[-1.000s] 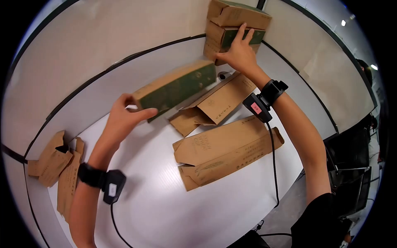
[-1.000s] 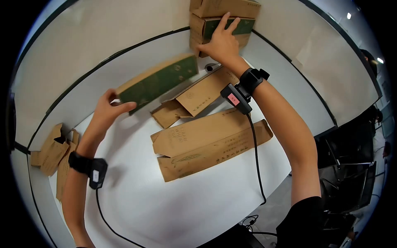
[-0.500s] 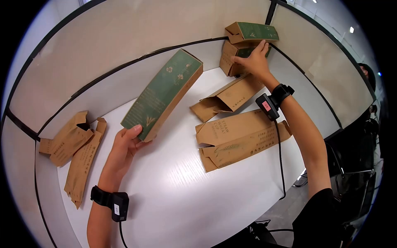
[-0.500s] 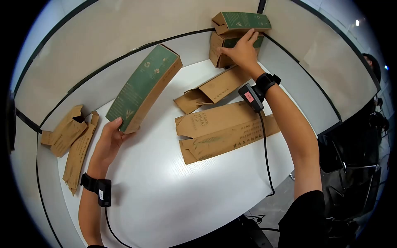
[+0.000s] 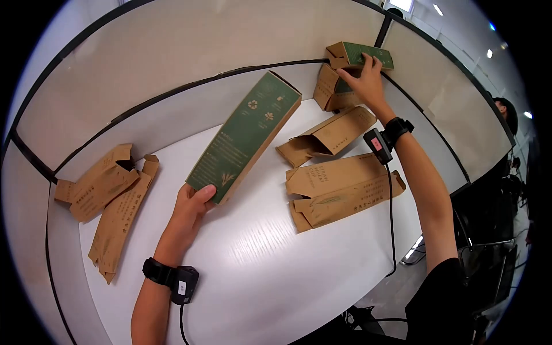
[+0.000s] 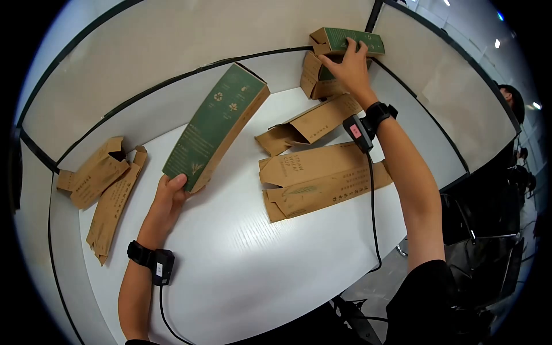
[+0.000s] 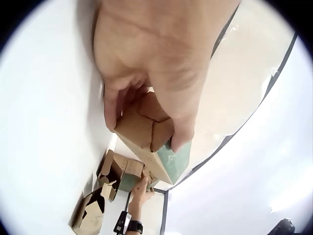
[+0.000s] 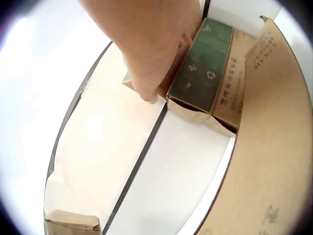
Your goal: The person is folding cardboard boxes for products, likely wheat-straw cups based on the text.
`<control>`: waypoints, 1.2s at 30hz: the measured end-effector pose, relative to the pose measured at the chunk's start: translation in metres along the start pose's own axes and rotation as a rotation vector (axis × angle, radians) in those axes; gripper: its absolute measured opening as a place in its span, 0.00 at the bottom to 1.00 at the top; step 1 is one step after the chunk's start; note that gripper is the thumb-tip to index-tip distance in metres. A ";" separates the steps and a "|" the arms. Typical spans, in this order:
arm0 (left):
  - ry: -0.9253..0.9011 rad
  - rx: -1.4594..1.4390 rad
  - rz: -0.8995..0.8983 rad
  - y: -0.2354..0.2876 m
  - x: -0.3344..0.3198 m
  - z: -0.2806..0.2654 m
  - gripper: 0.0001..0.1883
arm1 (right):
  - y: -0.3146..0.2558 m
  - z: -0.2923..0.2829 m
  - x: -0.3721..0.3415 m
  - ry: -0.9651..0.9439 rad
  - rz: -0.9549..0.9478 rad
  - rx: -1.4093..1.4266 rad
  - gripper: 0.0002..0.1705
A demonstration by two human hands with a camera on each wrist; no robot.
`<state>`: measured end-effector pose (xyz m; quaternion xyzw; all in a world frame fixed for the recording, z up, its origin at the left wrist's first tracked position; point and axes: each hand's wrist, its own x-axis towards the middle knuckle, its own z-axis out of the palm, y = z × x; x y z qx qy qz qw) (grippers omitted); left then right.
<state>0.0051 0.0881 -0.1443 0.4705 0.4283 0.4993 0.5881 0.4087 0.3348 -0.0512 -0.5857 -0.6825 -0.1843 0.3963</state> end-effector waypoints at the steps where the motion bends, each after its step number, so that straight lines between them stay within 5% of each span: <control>1: -0.007 0.003 0.002 -0.006 0.002 -0.003 0.33 | 0.000 -0.002 -0.003 0.019 0.010 -0.015 0.58; 7: -0.007 -0.008 0.002 -0.005 0.000 -0.003 0.35 | 0.001 0.002 -0.009 0.105 0.111 0.022 0.54; 13: -0.037 -0.034 0.019 -0.005 0.000 -0.001 0.34 | 0.003 0.009 -0.007 0.005 0.163 0.085 0.65; 16: -0.052 -0.036 0.021 -0.001 0.000 0.002 0.34 | -0.010 0.014 -0.025 -0.174 0.248 0.010 0.74; 17: -0.063 -0.034 0.024 -0.002 0.000 0.001 0.34 | -0.001 0.030 -0.028 -0.187 0.292 -0.117 0.69; 20: -0.071 -0.032 0.027 -0.002 0.001 0.000 0.34 | 0.002 0.030 -0.026 -0.752 0.356 -0.041 0.53; 24: -0.035 -0.046 0.032 -0.003 -0.001 0.004 0.34 | -0.011 0.038 -0.039 -0.709 0.328 -0.233 0.41; 31: -0.011 -0.060 0.020 -0.001 -0.003 0.006 0.33 | -0.001 0.045 -0.049 -0.569 0.334 -0.218 0.43; 35: -0.021 -0.048 0.043 0.003 -0.006 0.006 0.36 | -0.059 -0.041 -0.043 -0.668 0.142 -0.281 0.46; 36: -0.036 -0.051 0.059 0.002 -0.004 0.004 0.35 | -0.062 -0.047 -0.047 -0.580 0.110 0.073 0.45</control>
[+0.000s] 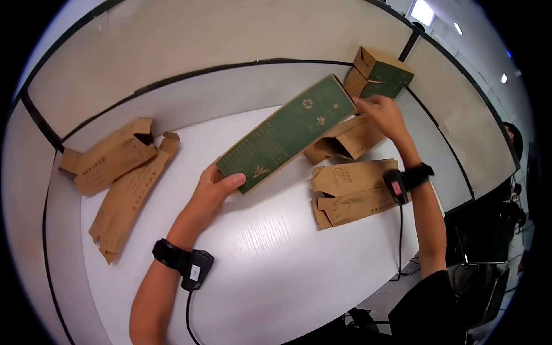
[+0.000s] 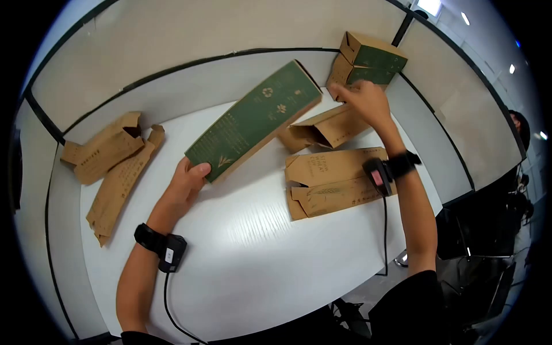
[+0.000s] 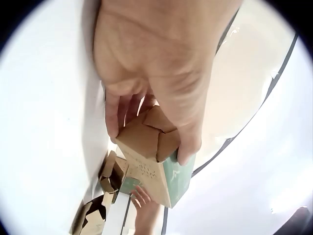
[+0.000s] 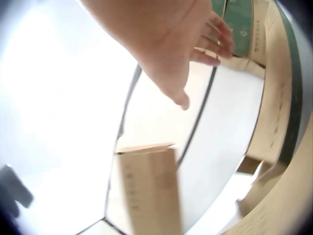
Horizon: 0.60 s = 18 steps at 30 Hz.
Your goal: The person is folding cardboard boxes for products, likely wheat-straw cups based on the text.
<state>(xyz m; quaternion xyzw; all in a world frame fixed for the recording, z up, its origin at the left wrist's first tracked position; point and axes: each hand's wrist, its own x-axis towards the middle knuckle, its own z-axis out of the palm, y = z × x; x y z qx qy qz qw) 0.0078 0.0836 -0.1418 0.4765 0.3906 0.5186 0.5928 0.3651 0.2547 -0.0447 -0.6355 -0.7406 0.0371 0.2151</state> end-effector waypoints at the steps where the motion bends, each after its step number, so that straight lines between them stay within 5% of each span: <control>1: -0.031 0.000 0.010 -0.003 0.000 -0.001 0.34 | 0.001 -0.005 -0.012 0.075 -0.114 0.329 0.45; 3: -0.074 -0.012 0.011 -0.005 0.000 -0.003 0.34 | -0.047 -0.039 -0.060 -0.305 -0.068 0.741 0.48; 6: -0.094 -0.010 0.042 -0.005 0.000 -0.005 0.35 | -0.073 -0.047 -0.089 -0.528 -0.143 0.519 0.50; 9: -0.055 -0.030 0.059 -0.003 -0.002 -0.001 0.35 | -0.068 -0.042 -0.091 -0.506 -0.067 0.676 0.52; 12: -0.051 -0.164 -0.025 -0.003 0.006 -0.008 0.35 | -0.025 -0.063 -0.085 -0.207 0.017 0.829 0.46; 15: 0.011 -0.119 0.002 -0.004 0.006 -0.005 0.31 | 0.027 -0.118 -0.071 0.117 -0.151 1.155 0.38; 18: 0.003 -0.095 0.003 -0.005 0.006 -0.006 0.27 | 0.052 -0.186 -0.063 0.310 -0.292 1.371 0.42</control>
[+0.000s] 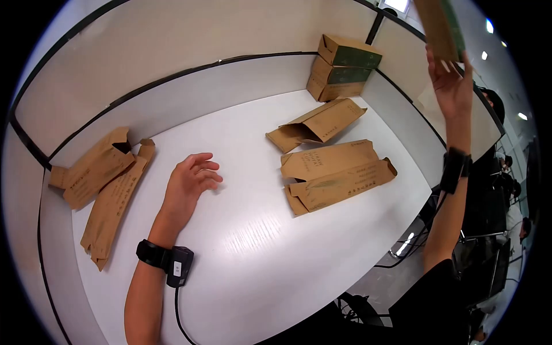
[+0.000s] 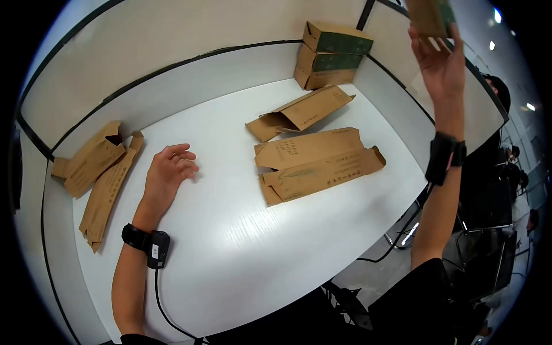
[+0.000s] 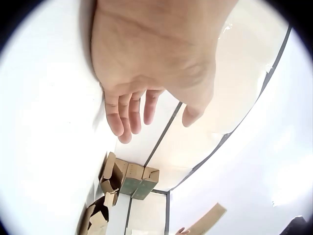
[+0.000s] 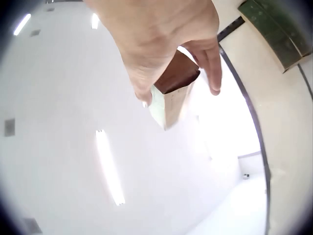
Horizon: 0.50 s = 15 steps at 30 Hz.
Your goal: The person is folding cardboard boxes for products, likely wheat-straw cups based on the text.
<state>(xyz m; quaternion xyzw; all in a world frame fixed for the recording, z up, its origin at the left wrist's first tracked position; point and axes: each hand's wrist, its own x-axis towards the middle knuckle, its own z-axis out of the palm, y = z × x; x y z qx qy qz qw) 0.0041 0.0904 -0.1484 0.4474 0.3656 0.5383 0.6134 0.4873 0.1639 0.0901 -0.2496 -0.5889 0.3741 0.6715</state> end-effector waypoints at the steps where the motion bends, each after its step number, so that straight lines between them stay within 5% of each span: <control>1: 0.011 -0.004 0.000 0.001 -0.002 0.002 0.26 | -0.012 -0.001 -0.002 -0.075 0.104 0.173 0.44; 2: 0.021 -0.010 0.003 0.001 -0.002 0.004 0.25 | -0.009 0.000 -0.005 0.061 0.120 0.190 0.46; 6: -0.005 0.021 0.010 0.004 -0.002 0.006 0.22 | 0.063 0.001 -0.041 -0.295 0.246 -0.217 0.47; 10: -0.007 0.042 0.008 0.002 -0.002 0.001 0.21 | 0.154 0.008 -0.066 -0.124 0.270 -1.101 0.60; 15: 0.011 0.078 0.013 0.003 -0.002 0.005 0.20 | 0.208 -0.008 -0.060 0.175 0.430 -0.894 0.64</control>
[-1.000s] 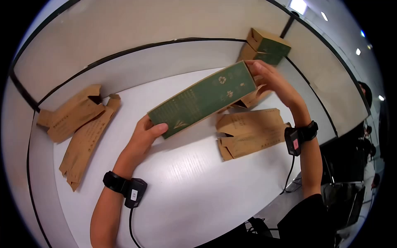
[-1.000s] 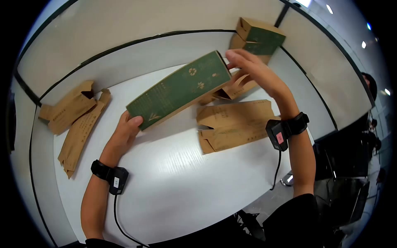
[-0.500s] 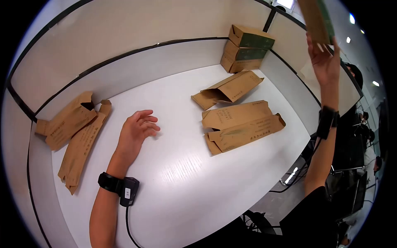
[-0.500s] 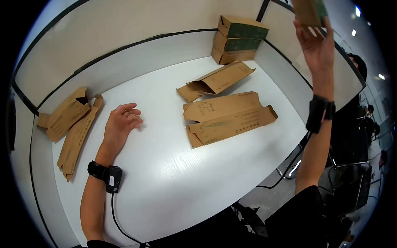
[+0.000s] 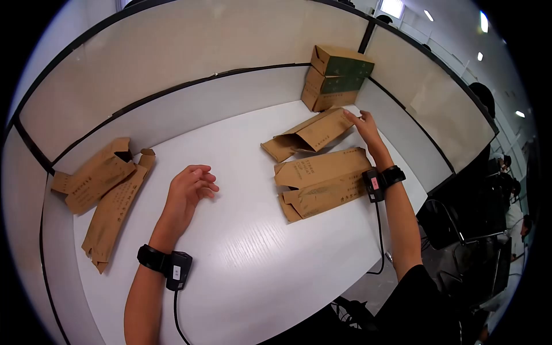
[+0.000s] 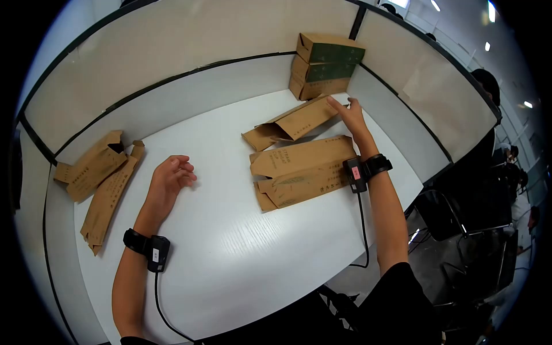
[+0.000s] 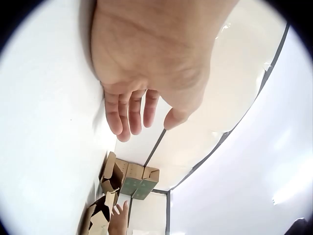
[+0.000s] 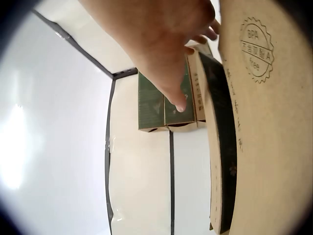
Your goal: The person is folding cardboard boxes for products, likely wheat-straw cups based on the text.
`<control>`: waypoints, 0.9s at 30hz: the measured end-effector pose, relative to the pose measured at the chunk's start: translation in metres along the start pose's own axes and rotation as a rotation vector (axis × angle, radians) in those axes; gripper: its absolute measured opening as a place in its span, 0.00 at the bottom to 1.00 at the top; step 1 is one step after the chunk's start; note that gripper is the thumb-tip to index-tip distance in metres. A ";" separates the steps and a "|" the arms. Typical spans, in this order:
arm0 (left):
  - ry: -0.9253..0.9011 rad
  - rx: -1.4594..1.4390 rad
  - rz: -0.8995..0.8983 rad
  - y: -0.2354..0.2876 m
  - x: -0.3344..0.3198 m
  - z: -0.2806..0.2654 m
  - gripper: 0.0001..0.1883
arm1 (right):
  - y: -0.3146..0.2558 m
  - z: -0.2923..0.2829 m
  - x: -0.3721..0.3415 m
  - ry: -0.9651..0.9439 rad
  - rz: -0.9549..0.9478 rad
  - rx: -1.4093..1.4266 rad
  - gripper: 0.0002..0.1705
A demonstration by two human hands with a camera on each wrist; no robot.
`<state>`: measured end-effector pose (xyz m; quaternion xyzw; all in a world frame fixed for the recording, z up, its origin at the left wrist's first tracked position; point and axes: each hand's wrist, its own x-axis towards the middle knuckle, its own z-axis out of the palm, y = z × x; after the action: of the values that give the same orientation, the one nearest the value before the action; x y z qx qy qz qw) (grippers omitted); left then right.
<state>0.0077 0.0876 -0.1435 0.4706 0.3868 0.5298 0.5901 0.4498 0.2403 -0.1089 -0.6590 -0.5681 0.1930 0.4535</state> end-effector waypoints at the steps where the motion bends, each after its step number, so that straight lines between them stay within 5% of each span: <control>1: 0.006 -0.003 -0.008 0.000 0.000 0.000 0.19 | 0.002 0.004 0.001 -0.020 0.059 0.018 0.64; 7: -0.018 0.029 0.001 0.000 0.001 0.001 0.18 | 0.000 0.008 -0.010 -0.242 0.045 0.100 0.48; 8: -0.022 0.029 -0.008 -0.003 0.003 -0.002 0.17 | -0.002 0.010 -0.010 -0.268 0.026 0.110 0.37; 13: 0.042 0.214 0.044 -0.006 0.003 0.003 0.21 | -0.063 0.032 -0.052 -0.590 -0.110 0.030 0.23; 20: 0.377 0.659 0.199 -0.018 0.004 -0.007 0.16 | -0.077 0.079 -0.100 -0.604 -0.279 -0.054 0.21; 23: 0.371 0.474 0.227 -0.013 0.001 0.000 0.15 | -0.077 0.079 -0.104 -0.573 -0.295 -0.025 0.20; 24: 0.381 0.535 0.308 -0.011 0.001 0.001 0.15 | -0.080 0.076 -0.103 -0.627 -0.220 -0.006 0.30; 27: 0.398 0.797 0.577 -0.003 0.001 0.004 0.13 | -0.074 0.083 -0.111 -0.191 -0.580 -0.167 0.46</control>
<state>0.0125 0.0882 -0.1450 0.6359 0.5176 0.5616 0.1108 0.3118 0.1648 -0.1200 -0.4832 -0.7863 0.0693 0.3788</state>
